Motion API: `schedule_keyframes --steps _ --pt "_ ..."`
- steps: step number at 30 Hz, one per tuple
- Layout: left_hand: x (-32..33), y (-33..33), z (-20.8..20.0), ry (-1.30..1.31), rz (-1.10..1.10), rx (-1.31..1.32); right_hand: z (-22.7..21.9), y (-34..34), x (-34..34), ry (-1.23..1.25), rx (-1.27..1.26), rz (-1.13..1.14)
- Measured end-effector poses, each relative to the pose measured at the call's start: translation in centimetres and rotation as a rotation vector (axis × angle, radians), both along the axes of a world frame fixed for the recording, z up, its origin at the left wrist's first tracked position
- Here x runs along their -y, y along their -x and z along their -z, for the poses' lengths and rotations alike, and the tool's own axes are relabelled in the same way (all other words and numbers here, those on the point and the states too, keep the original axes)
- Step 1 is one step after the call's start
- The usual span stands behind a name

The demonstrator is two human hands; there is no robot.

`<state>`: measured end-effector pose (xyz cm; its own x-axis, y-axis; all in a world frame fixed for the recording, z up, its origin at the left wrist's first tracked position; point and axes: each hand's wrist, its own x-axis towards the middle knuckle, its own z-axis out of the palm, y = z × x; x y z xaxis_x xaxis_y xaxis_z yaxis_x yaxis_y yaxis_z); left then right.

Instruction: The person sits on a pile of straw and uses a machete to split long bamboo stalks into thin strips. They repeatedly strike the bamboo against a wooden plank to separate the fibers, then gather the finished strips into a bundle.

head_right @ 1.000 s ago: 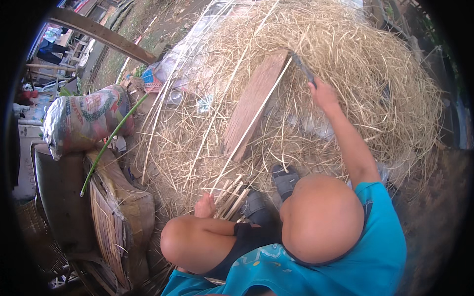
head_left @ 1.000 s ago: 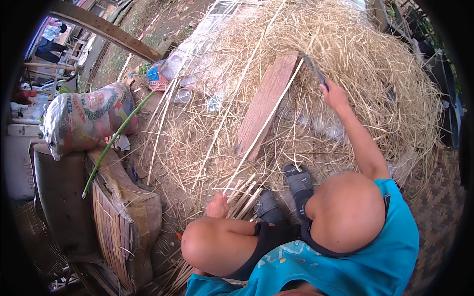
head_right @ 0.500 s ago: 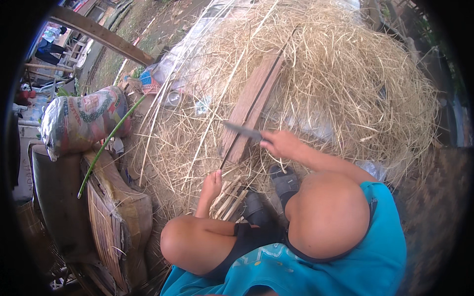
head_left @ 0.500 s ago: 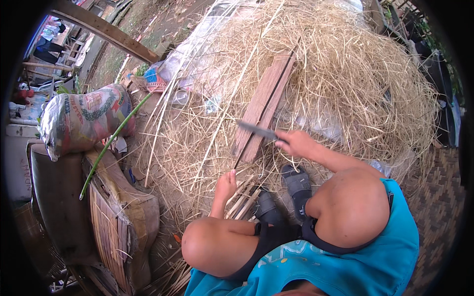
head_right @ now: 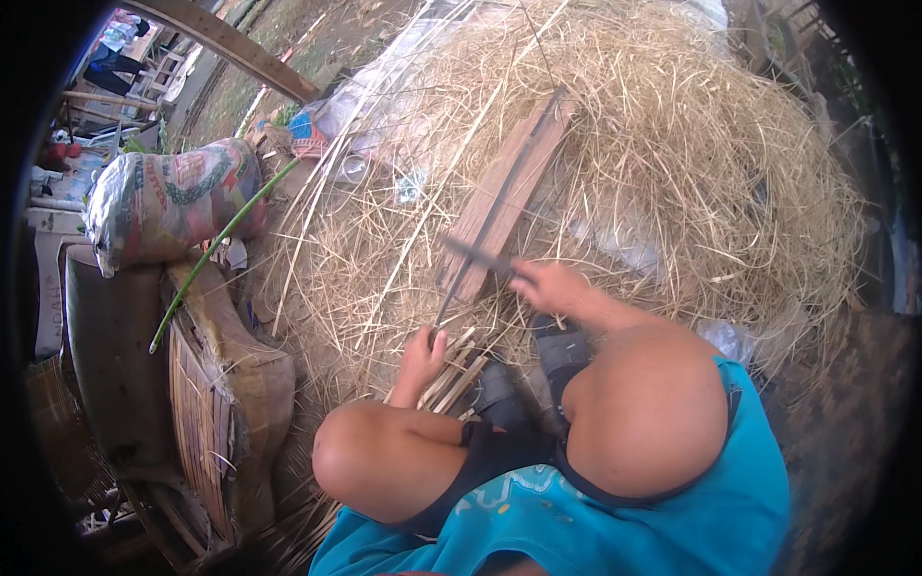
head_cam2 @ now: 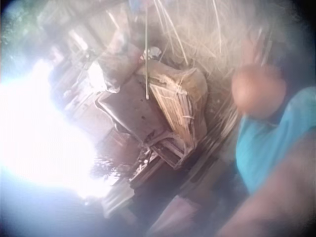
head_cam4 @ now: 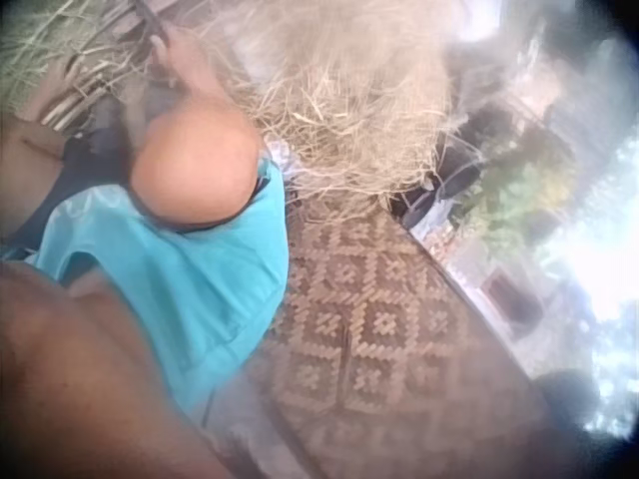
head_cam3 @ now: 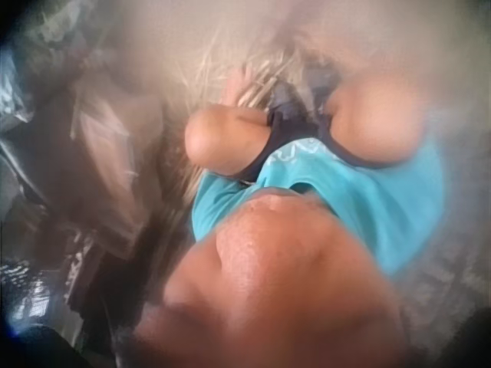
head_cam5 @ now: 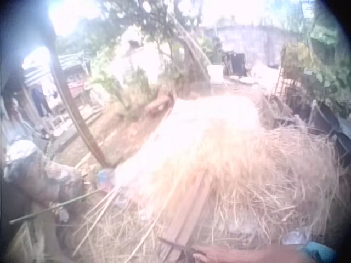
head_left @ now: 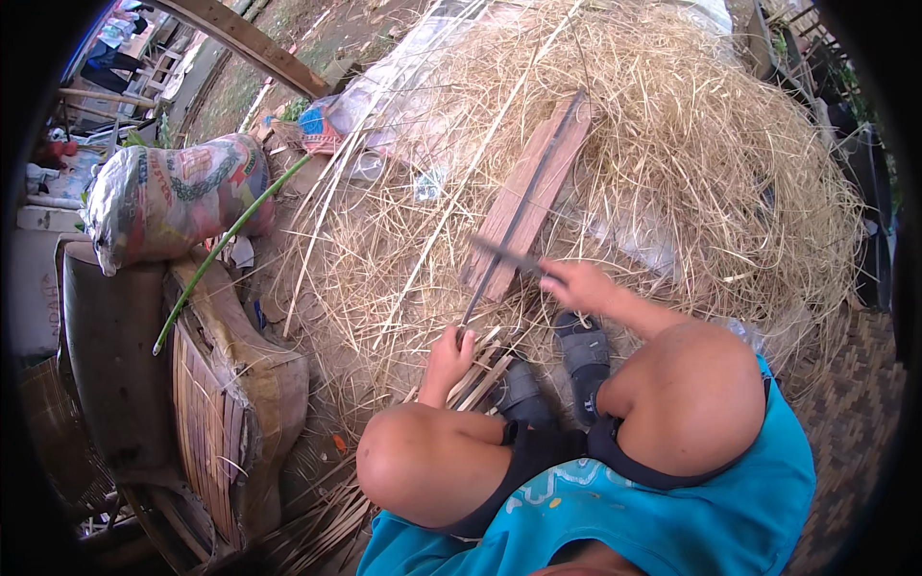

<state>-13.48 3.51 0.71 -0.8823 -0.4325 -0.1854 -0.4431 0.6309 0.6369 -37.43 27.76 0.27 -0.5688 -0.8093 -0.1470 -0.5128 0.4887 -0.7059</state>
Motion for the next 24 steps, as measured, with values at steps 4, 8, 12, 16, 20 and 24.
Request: schedule_keyframes --steps 4,8,12,16,20,24 --pt "1.0 2.0 2.5 0.188 0.073 0.066 -3.8 -4.3 2.5 -0.203 -0.07 -0.328" --pt "0.9 -2.4 0.7 0.192 0.112 0.251 -2.3 12.4 -3.0 -0.314 -0.089 0.348" --pt "-1.2 -0.7 0.6 0.179 0.113 0.179 -1.9 11.8 -1.5 -0.255 -0.115 0.297" --pt "-0.3 -0.1 -1.1 0.308 0.052 0.236 -1.4 5.1 0.1 -0.065 -0.505 -0.3" --pt "2.6 -9.0 0.3 0.272 -0.056 0.485 -0.5 19.8 -6.4 -0.323 -0.189 0.653" --pt "2.8 -7.9 -1.0 0.008 -0.003 0.358 -3.6 16.3 -4.1 -0.224 -0.035 0.585"
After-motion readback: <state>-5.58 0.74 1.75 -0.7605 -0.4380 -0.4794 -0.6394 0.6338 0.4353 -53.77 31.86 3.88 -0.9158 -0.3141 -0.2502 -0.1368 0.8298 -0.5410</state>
